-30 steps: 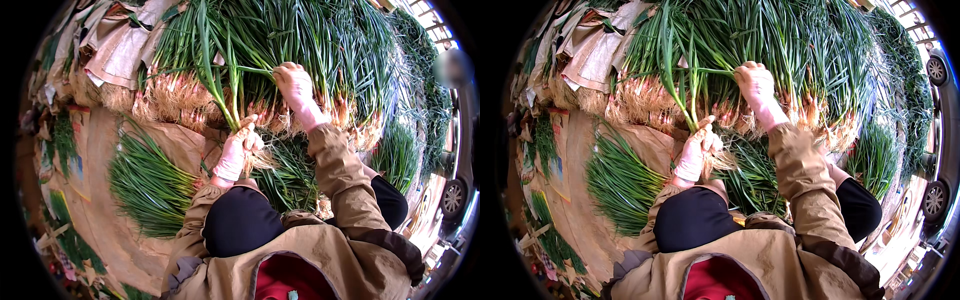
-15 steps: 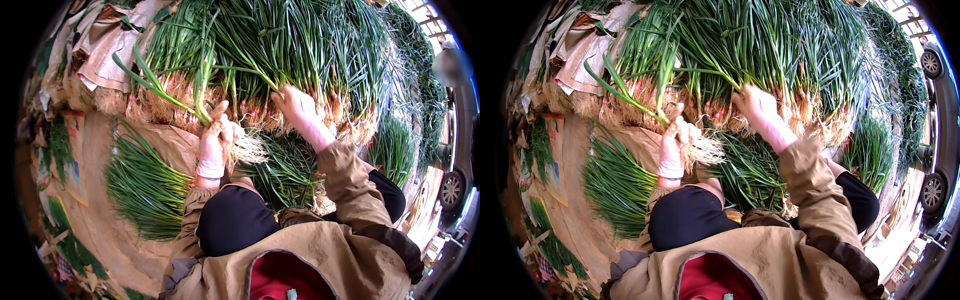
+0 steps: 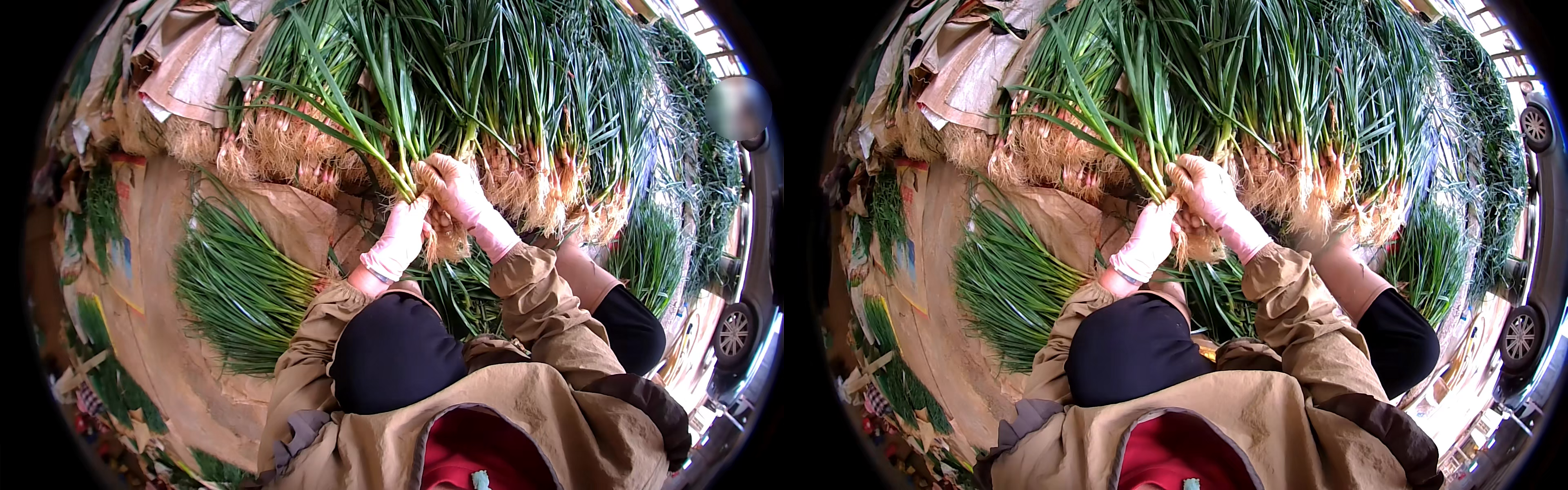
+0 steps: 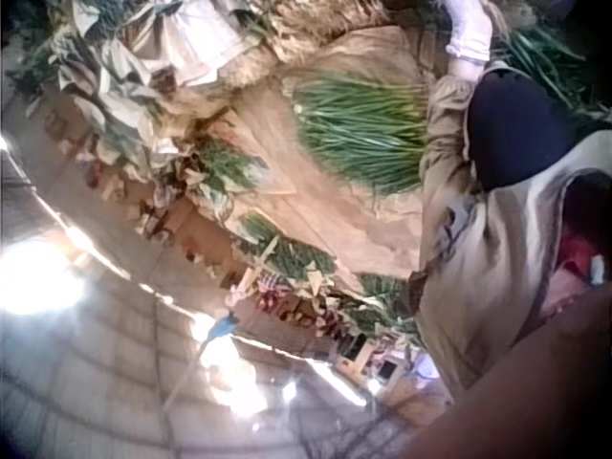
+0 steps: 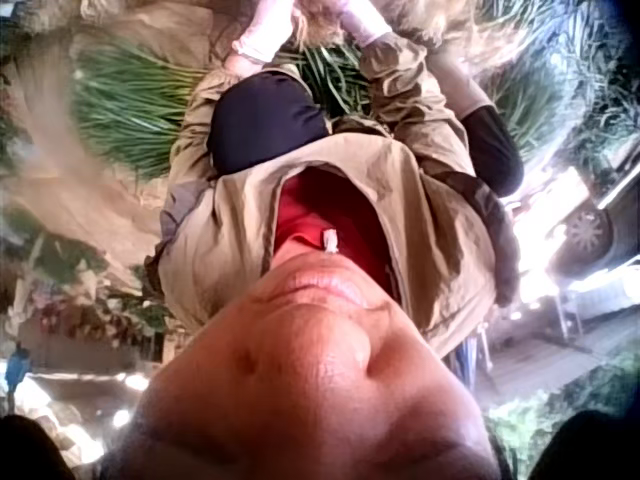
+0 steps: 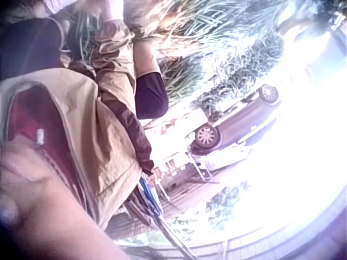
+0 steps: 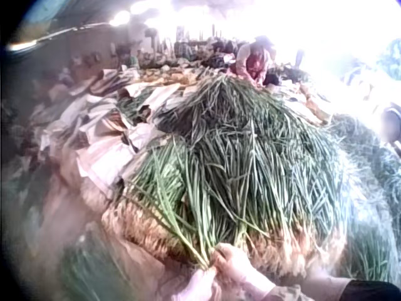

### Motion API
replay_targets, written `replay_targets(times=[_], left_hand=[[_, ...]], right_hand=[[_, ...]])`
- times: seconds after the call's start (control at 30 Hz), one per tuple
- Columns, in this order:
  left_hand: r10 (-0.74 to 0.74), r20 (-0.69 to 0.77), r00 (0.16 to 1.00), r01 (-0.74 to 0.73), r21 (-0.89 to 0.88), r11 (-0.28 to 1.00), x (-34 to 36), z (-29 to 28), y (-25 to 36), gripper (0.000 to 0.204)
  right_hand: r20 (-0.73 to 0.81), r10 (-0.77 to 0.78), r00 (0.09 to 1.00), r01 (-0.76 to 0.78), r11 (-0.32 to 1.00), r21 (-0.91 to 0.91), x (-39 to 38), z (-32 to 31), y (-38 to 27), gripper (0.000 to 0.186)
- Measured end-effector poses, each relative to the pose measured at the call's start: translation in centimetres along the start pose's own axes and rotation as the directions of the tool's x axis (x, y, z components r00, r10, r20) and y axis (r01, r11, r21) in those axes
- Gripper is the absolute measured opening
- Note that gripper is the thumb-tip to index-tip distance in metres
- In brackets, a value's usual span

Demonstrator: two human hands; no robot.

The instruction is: The person cleans a bunch of scallions by stripping away dry outer layers and removing soil from the root bundles by hand.

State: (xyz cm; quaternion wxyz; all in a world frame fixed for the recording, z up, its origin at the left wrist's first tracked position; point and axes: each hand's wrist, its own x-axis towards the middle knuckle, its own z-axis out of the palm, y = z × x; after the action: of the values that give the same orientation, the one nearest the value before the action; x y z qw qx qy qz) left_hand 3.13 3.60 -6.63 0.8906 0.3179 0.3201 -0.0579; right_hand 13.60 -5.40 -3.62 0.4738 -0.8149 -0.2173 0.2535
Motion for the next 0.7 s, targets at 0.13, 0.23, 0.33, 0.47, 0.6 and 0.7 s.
replay_targets(times=[0.13, 0.23, 0.33, 0.47, 0.6, 0.7], left_hand=[[-0.056, 0.254, 0.965, 0.133, -0.296, 0.946, -0.1, 0.6, 1.9, 0.02], [-0.063, 0.214, 0.975, 0.124, -0.282, 0.951, -1.2, -0.2, 2.0, 0.02], [-0.062, 0.294, 0.954, 0.179, -0.389, 0.904, -0.8, -1.6, 1.7, 0.021], [-0.068, 0.245, 0.967, 0.147, -0.323, 0.935, -0.4, -1.5, 1.1, 0.021], [-0.078, 0.247, 0.966, 0.13, -0.2, 0.971, -0.6, -1.5, 1.2, 0.018], [0.045, 0.158, 0.986, -0.027, -0.116, 0.993, 0.2, -1.6, 0.8, 0.012]], right_hand=[[-0.296, 0.032, 0.955, 0.113, 0.882, 0.458, 1.6, 1.5, 2.1, 0.024], [-0.492, 0.195, 0.849, 0.054, 0.893, 0.446, 2.6, -4.5, 4.0, 0.024], [-0.387, 0.117, 0.915, -0.207, 0.957, -0.201, -3.3, -9.7, 6.2, 0.032], [0.301, 0.703, 0.644, -0.094, 0.463, -0.882, -11.5, -8.9, 11.8, 0.05], [0.109, 0.478, 0.871, -0.491, 0.848, 0.201, -5.5, -3.5, 2.0, 0.047], [0.204, 0.336, 0.92, -0.39, 0.712, 0.584, 0.8, -1.9, 3.4, 0.036]])
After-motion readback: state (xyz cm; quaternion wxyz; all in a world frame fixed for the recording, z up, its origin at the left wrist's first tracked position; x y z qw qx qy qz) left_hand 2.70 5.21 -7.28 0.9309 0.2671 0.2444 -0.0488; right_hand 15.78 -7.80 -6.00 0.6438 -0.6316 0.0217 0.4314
